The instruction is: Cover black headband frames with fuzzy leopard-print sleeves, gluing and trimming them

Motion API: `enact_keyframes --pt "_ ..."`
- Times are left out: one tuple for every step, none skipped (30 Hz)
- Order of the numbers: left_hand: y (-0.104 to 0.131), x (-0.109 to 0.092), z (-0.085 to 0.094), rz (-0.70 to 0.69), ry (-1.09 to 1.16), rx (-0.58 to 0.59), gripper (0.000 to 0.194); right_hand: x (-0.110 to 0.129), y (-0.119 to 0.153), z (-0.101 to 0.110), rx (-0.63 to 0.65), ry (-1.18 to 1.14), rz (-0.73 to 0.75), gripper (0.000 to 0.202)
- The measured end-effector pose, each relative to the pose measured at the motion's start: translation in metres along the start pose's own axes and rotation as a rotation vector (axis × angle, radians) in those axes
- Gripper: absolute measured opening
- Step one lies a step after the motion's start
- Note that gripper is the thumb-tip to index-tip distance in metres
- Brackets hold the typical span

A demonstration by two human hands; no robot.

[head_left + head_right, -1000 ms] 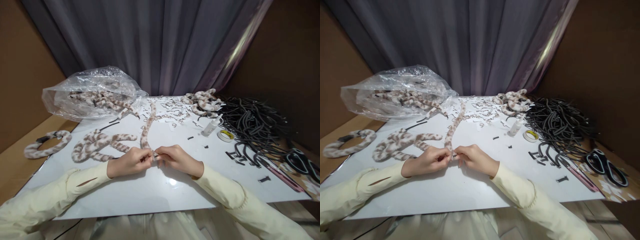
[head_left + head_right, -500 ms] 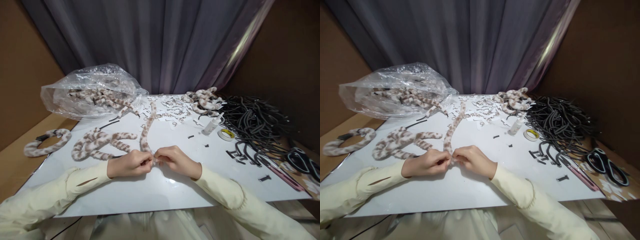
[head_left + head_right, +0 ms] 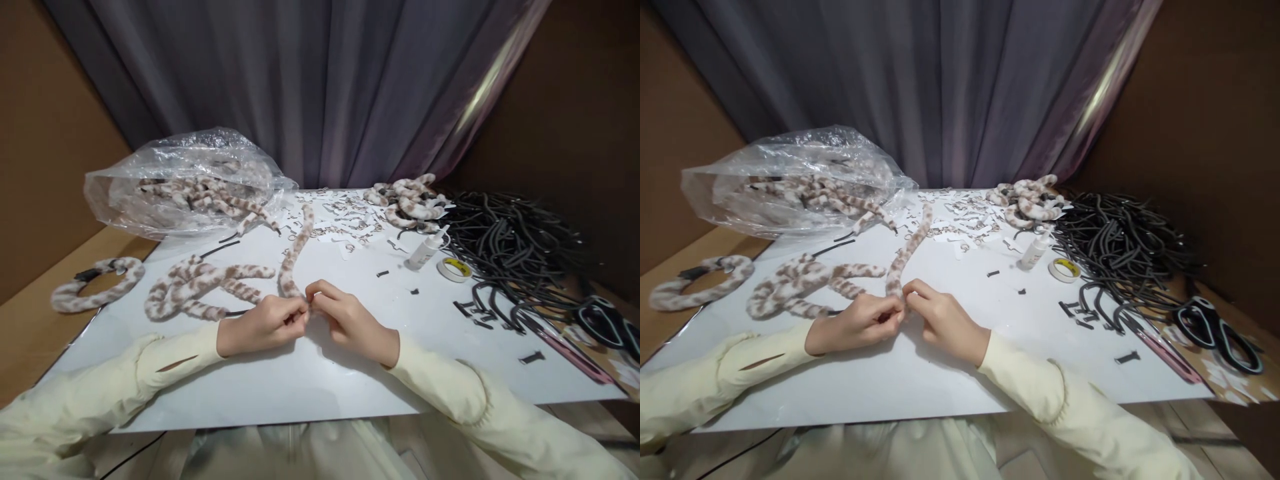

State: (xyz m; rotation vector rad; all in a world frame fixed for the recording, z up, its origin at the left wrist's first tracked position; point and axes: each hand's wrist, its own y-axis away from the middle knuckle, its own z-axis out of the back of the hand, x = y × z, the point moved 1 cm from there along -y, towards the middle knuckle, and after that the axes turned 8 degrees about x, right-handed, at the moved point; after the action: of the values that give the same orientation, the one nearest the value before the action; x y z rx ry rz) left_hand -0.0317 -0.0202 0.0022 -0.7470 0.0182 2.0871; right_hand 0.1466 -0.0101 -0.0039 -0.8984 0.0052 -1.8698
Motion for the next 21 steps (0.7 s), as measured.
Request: enact_keyframes --pt "0.000 0.000 0.000 0.004 0.002 0.006 0.015 0.000 0.000 0.000 0.003 -0.003 0.006 0.029" --pt "-0.001 0.001 0.001 0.001 0.003 0.006 0.015 -0.001 0.000 0.001 -0.006 -0.014 0.013 0.030" --pt "-0.002 0.002 0.003 -0.010 0.001 0.001 0.013 -0.001 0.000 0.002 -0.027 -0.031 0.019 0.030" --pt "-0.003 0.002 0.005 -0.024 -0.010 -0.013 0.009 0.000 0.000 0.004 -0.057 -0.052 0.020 0.029" --pt "-0.004 0.003 0.007 -0.035 -0.031 -0.035 0.008 0.000 -0.001 0.006 -0.090 -0.074 0.014 0.029" --pt "-0.005 0.005 0.010 -0.041 -0.060 -0.060 0.017 0.001 -0.001 0.008 -0.117 -0.097 -0.001 0.029" --pt "-0.007 0.006 0.011 -0.042 -0.091 -0.074 0.027 0.002 -0.001 0.010 -0.134 -0.122 -0.023 0.028" --pt "-0.008 0.007 0.012 -0.042 -0.122 -0.063 0.031 0.003 -0.001 0.011 -0.141 -0.148 -0.051 0.027" --pt "-0.009 0.008 0.012 -0.048 -0.151 -0.030 0.027 0.004 -0.001 0.011 -0.140 -0.179 -0.081 0.027" --pt "-0.009 0.009 0.011 -0.058 -0.180 0.013 0.017 0.005 -0.001 0.012 -0.135 -0.218 -0.110 0.026" --pt "-0.009 0.011 0.010 -0.075 -0.209 0.055 0.010 0.007 -0.002 0.012 -0.124 -0.268 -0.139 0.024" --pt "-0.009 0.012 0.008 -0.102 -0.246 0.086 0.013 0.007 -0.002 0.012 -0.113 -0.328 -0.168 0.023" --pt "-0.009 0.014 0.006 -0.135 -0.294 0.098 0.019 0.008 -0.002 0.012 -0.103 -0.396 -0.197 0.021" --pt "-0.008 0.016 0.005 -0.171 -0.347 0.090 0.022 0.008 -0.003 0.011 -0.095 -0.467 -0.221 0.020" --pt "-0.008 0.018 0.005 -0.206 -0.400 0.074 0.024 0.008 -0.003 0.011 -0.091 -0.537 -0.238 0.020" --pt "-0.007 0.021 0.004 -0.242 -0.447 0.060 0.026 0.008 -0.003 0.011 -0.090 -0.597 -0.251 0.019" --pt "-0.007 0.024 0.004 -0.275 -0.489 0.051 0.027 0.008 -0.003 0.011 -0.093 -0.644 -0.259 0.019" --pt "-0.007 0.026 0.005 -0.299 -0.524 0.046 0.028 0.007 -0.003 0.011 -0.096 -0.678 -0.264 0.018" --pt "-0.008 0.028 0.006 -0.317 -0.550 0.047 0.028 0.007 -0.003 0.010 -0.100 -0.697 -0.265 0.018" --pt "-0.008 0.029 0.007 -0.331 -0.571 0.052 0.027 0.006 -0.003 0.010 -0.103 -0.703 -0.264 0.017" --pt "-0.009 0.030 0.007 -0.342 -0.588 0.055 0.027 0.006 -0.003 0.009 -0.111 -0.696 -0.262 0.018"
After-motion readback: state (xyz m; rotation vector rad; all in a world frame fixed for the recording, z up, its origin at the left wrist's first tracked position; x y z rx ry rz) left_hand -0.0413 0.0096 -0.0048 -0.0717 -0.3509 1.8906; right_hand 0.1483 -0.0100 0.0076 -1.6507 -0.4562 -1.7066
